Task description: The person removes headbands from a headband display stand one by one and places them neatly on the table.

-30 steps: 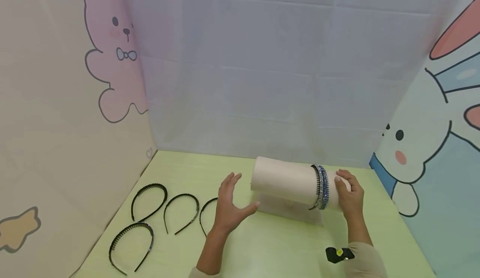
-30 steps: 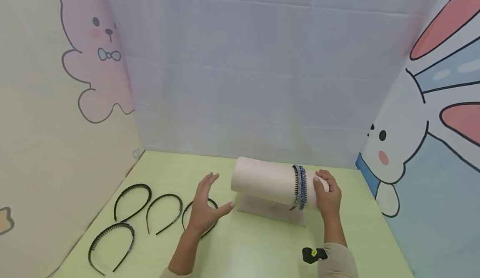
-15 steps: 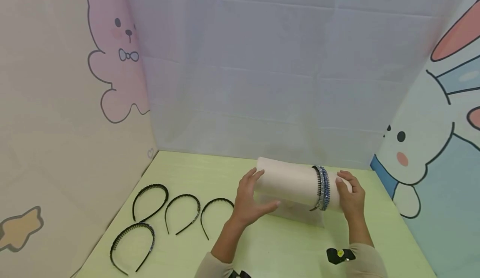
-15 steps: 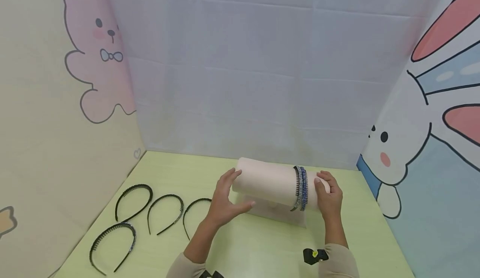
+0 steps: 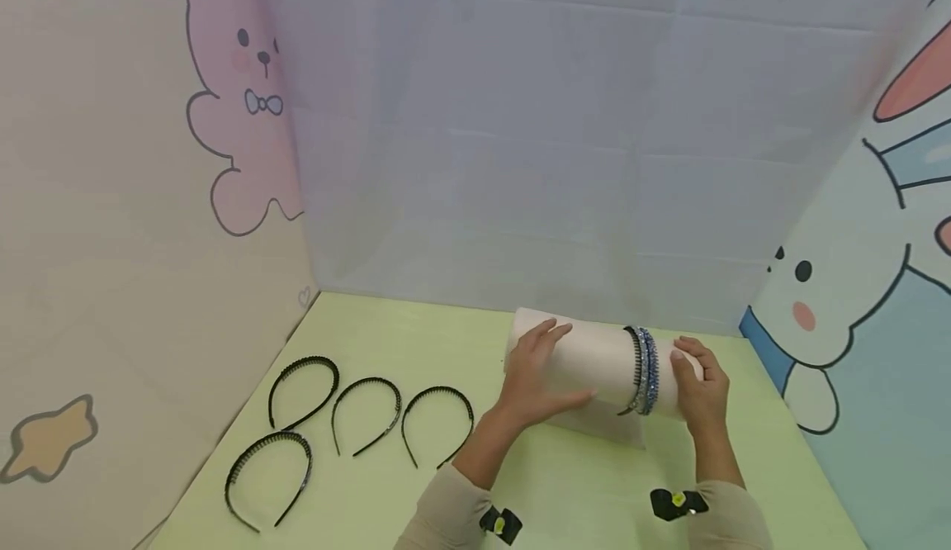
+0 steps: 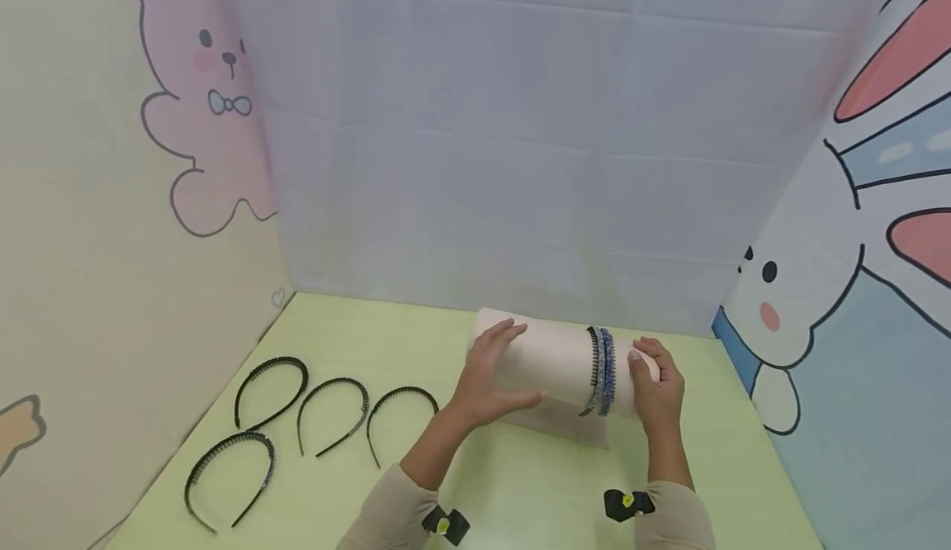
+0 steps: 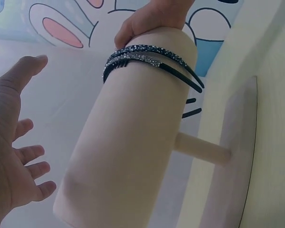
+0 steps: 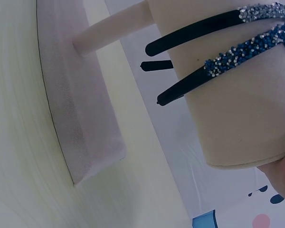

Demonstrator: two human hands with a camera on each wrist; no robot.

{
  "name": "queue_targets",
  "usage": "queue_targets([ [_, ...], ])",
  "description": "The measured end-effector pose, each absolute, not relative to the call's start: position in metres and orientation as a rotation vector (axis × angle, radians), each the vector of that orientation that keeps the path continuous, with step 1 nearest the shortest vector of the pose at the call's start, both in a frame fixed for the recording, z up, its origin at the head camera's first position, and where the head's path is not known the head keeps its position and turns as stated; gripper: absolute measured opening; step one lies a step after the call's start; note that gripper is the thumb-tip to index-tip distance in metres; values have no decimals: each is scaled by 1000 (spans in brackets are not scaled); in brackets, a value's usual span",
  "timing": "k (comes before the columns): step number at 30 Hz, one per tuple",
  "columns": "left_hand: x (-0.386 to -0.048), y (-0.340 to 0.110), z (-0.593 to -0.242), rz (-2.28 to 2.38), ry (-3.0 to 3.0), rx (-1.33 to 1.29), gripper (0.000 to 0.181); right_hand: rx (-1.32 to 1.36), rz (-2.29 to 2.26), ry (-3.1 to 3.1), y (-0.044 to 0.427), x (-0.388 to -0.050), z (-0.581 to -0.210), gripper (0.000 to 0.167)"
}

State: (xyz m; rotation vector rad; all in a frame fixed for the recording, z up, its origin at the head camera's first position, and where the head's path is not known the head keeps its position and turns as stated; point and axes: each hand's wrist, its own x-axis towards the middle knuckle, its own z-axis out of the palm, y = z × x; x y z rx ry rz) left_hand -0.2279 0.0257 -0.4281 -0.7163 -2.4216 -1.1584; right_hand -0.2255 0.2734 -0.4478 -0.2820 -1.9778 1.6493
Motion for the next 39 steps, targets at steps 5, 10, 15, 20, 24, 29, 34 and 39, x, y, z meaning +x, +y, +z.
queue_targets([
  [5,-236,36,-422,-1052,-2454,-779,84,-283,1662,-1948,276,-228,-450,26],
  [10,-244,45,-420,-972,-2482,-804,84,-295,1688,-1952,275,-229,-451,26],
  [15,-250,57,-419,-910,-2523,-831,85,-315,1682,-1971,273,-228,-450,27],
  [20,-254,71,-414,-821,-2560,-860,86,-270,1665,-1944,273,-228,-448,26],
  [24,-255,80,-409,-797,-2584,-887,88,-272,1666,-1951,273,-227,-448,25],
  [29,-257,86,-404,-772,-2627,-902,88,-307,1682,-1970,274,-227,-449,26],
  [34,-262,93,-401,-748,-2660,-938,89,-324,1680,-1983,284,-234,-463,27],
  [39,-272,101,-398,-650,-2681,-991,90,-294,1689,-1972,288,-240,-470,27],
])
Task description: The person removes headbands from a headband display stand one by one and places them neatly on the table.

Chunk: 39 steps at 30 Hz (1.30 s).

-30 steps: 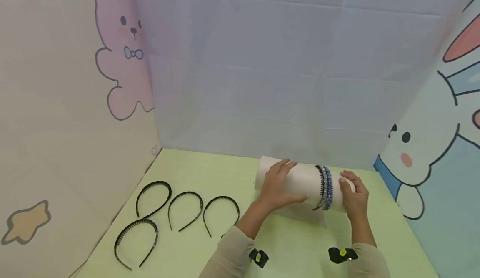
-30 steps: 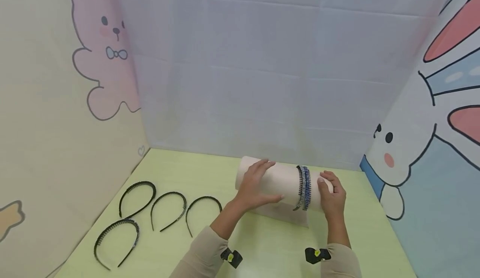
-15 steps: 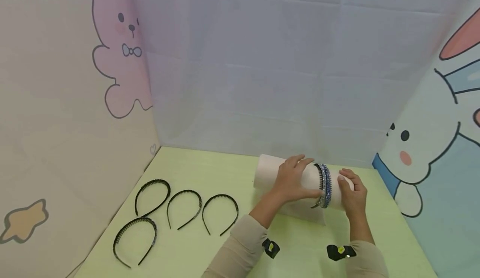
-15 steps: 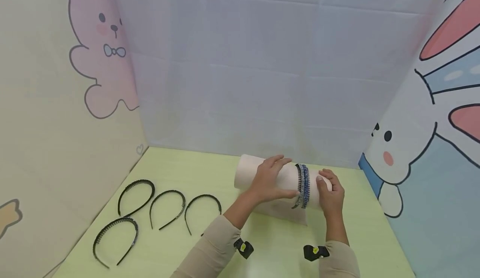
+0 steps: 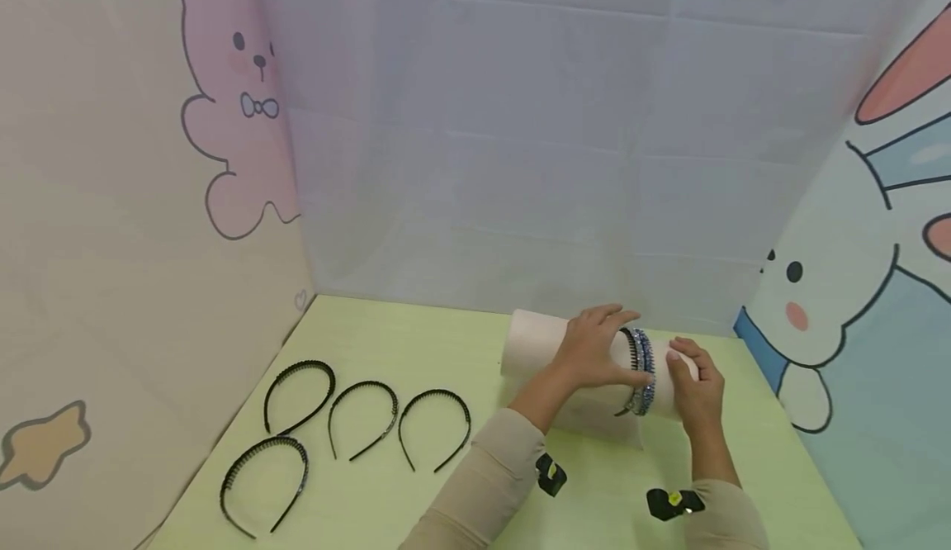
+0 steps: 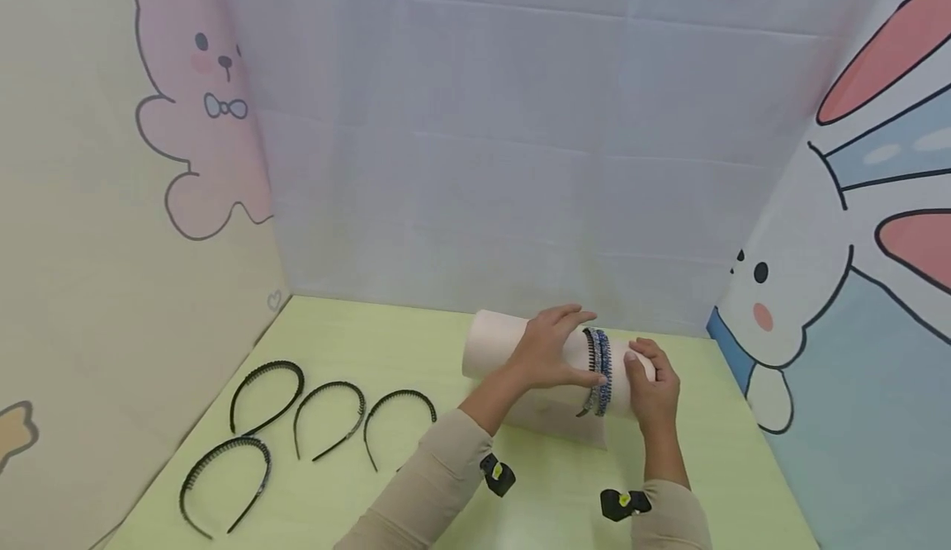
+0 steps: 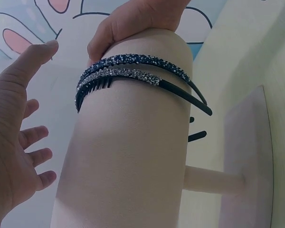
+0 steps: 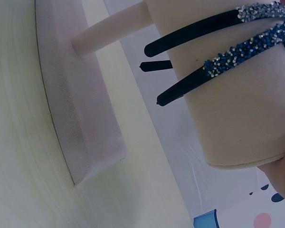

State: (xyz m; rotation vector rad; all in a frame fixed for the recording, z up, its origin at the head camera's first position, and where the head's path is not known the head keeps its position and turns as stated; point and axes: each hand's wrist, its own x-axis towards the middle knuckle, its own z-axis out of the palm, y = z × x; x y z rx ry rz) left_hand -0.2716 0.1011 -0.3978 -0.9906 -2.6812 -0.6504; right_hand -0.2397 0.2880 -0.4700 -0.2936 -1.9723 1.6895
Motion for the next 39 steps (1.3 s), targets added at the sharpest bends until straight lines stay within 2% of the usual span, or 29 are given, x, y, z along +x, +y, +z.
queue_targets([
  [11,-285,112,-400,-455,-2787,-1118,94,-281,1678,-2007,283,-237,-472,27],
  [17,-291,116,-410,-322,-2851,-1089,100,-240,1667,-1987,275,-227,-456,25],
  [22,-294,119,-413,-220,-2861,-1079,107,-249,1641,-2001,273,-225,-450,25],
  [29,-289,123,-411,-116,-2952,-1032,123,-306,1637,-2020,286,-236,-466,27],
  [39,-288,120,-408,-120,-2971,-1038,119,-300,1677,-1994,275,-228,-450,26],
])
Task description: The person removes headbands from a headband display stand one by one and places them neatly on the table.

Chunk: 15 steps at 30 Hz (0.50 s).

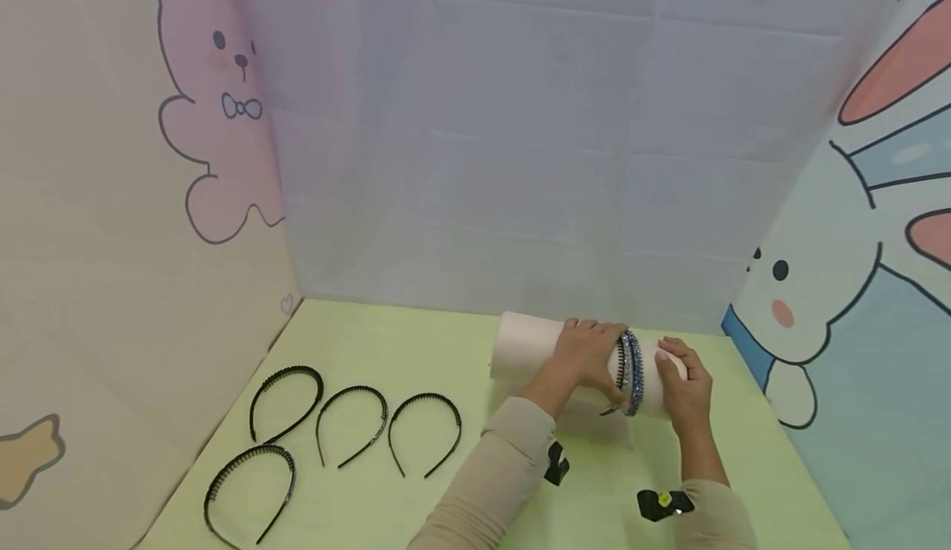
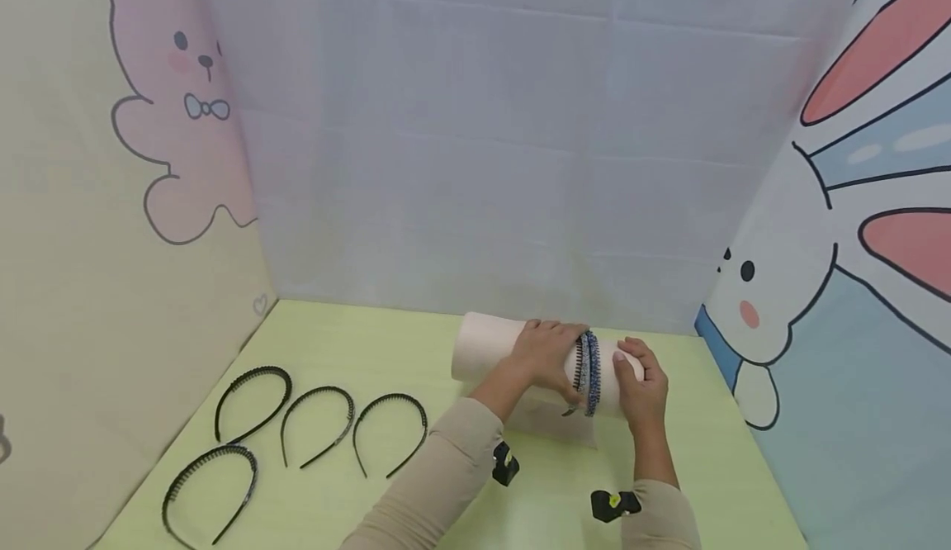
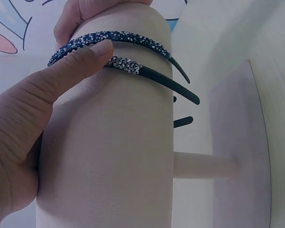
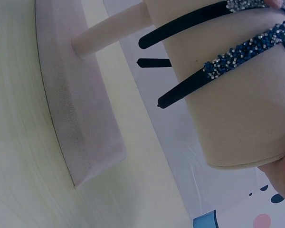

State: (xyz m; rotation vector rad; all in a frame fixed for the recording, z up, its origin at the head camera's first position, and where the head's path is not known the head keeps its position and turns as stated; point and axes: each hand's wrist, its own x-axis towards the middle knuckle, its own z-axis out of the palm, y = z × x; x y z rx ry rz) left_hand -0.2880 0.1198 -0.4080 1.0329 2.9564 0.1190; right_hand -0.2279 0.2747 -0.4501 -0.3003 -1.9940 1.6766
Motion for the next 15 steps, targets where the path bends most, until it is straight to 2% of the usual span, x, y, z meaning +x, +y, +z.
queue_targets([
  [15,-284,106,-411,155,2974,1051,116,-347,1687,-2015,290,-241,-470,28],
])
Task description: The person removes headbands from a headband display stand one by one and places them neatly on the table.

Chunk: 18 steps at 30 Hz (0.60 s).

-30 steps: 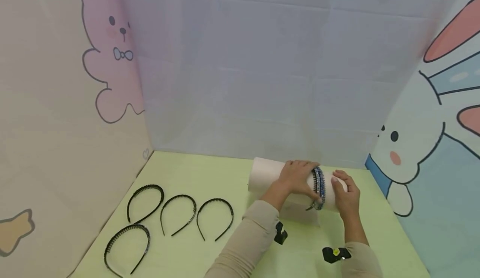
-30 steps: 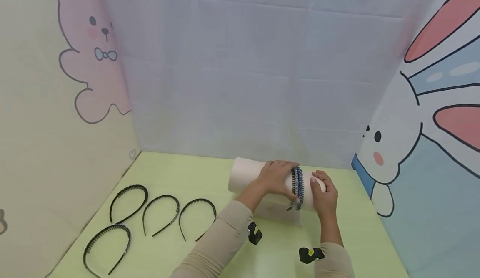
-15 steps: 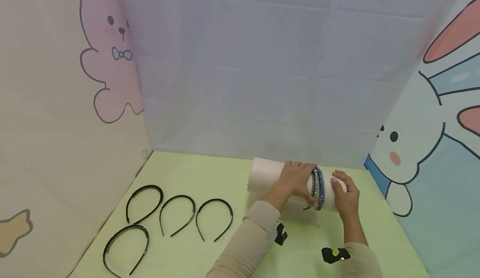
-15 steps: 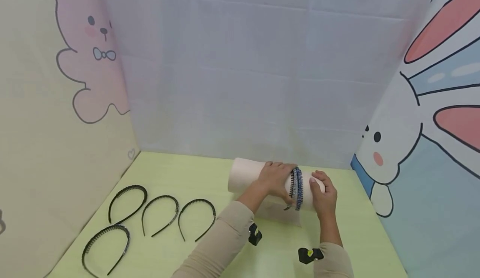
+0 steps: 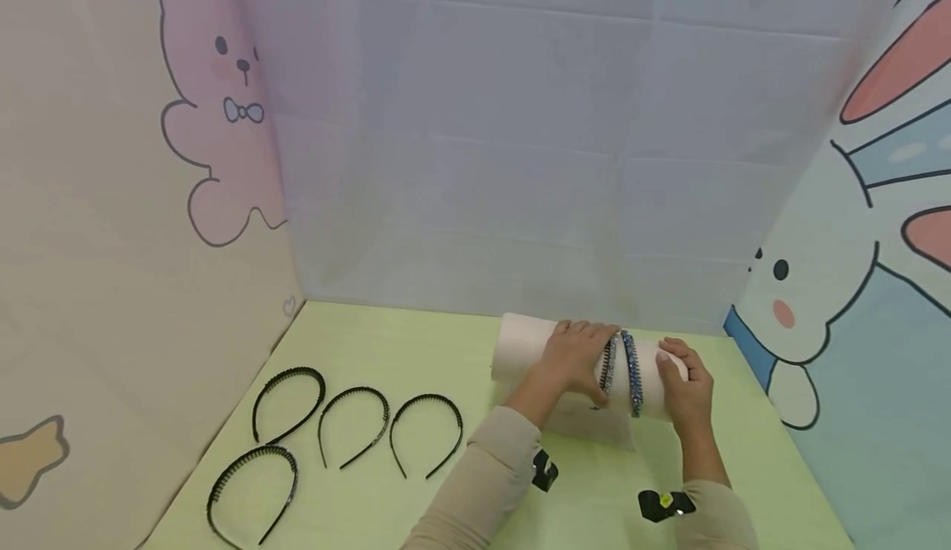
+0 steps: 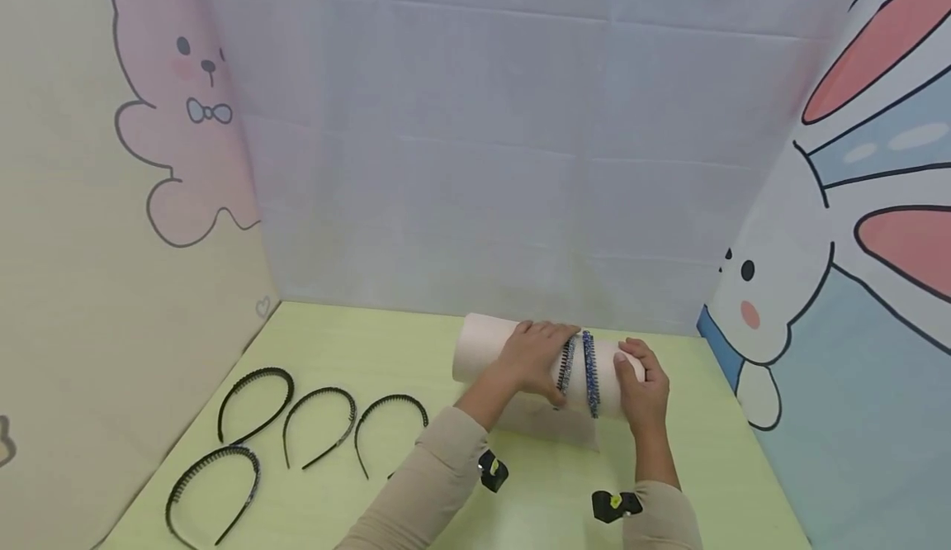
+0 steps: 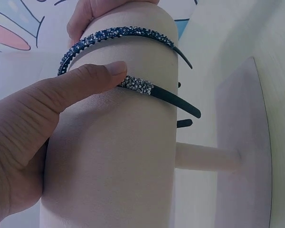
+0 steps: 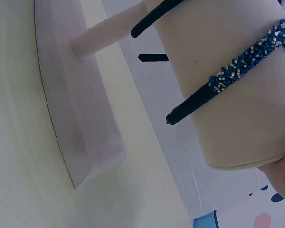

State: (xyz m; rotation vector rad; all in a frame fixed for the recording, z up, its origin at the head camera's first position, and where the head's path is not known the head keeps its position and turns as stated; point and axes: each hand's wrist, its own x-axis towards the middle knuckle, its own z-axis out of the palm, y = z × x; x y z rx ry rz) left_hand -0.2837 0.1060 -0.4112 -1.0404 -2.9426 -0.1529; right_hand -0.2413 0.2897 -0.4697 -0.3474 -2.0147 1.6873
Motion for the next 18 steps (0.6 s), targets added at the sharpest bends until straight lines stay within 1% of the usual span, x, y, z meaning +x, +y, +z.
queue_targets([
  [10,-281,88,-411,-130,-2926,-996,116,-358,1665,-2043,289,-241,-471,29],
  [13,-282,86,-413,-164,-2919,-995,115,-359,1641,-2045,290,-240,-471,28],
  [18,-285,82,-414,-185,-2892,-991,107,-336,1646,-2019,289,-242,-472,28],
])
